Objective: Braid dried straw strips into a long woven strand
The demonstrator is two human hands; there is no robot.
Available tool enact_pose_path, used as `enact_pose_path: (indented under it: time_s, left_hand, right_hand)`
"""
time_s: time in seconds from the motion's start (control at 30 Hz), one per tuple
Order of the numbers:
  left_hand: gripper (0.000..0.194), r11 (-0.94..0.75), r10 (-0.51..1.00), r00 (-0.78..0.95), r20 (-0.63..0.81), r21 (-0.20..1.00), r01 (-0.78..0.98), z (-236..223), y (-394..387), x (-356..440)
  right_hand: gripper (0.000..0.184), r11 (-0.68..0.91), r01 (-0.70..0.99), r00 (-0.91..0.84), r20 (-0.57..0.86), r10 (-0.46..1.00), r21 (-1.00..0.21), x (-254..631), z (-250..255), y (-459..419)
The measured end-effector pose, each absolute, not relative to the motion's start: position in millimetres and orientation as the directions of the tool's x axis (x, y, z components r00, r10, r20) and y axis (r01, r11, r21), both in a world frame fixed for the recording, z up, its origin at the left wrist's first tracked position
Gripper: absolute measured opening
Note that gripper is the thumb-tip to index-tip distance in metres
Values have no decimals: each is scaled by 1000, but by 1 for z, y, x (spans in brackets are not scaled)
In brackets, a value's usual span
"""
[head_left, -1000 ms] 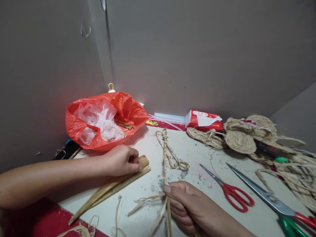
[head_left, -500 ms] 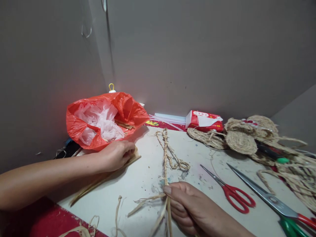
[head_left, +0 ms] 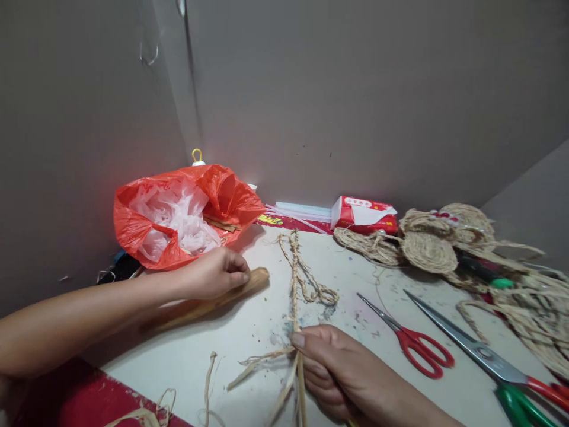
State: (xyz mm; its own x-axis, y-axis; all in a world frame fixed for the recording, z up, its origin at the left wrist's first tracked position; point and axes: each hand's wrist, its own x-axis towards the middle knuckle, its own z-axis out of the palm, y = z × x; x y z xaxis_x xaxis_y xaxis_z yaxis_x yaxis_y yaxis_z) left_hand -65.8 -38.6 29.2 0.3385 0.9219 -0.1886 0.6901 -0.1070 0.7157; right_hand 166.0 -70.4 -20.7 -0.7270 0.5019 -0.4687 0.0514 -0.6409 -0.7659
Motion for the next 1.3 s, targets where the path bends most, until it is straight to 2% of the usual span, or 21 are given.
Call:
enact_pose_path:
  time_s: [0.03,0.1,0.17,0.23,0.43,0.53,0.73,0.9,1.0,1.17,1.3]
  left_hand:
    - [20,5,901,347,-260,806,591,37,-40,-65]
    - [19,201,867,353,-353,894,400,52,-42,-64]
    - [17,308,860,334,-384,915,261,59,-44,-63]
    - [19,343,865,314,-392,917,203,56,-45,-62]
    - [23,301,877,268,-399,891,341,5,-41,-58]
    - [24,336,841,300,-451,869,363,-7,-44,-53]
    - [11,368,776,378,-505,849,378,-7,-53,-43]
    - [9,388,739,386,-553,817,427,-11,-55,-34]
    - [6,371,718,416,-559,812,450,-12,-57,-32]
    - [6,433,668,448,-594,800,415,-13,-60,-33]
    - [6,385,680,451,-578,805,452,-12,-62,-31]
  right_hand:
    - [49,-643,49,-728,-468,501,-764,166,-21,-70]
    - [49,-648,41,-725,-469,504,-760,166,-21,-70]
    - [49,-656,36,-727,-470,500,-753,166,-22,-70]
    - [50,-658,33,-734,-465,495,-753,166,-22,-69]
    - [51,-660,9,-758,-436,486,-751,168,-23,-69]
    - [50,-650,23,-754,-440,487,-759,168,-23,-69]
    - [49,-654,-13,-751,-424,505,-756,168,-26,-71]
    - [48,-519,-145,-711,-276,647,-842,166,-25,-72]
    - [48,-487,-176,-675,-255,692,-856,165,-23,-72]
    - [47,-493,-209,-695,-227,682,-844,161,-23,-72]
    - [46,-477,-156,-718,-233,656,-865,159,-31,-73]
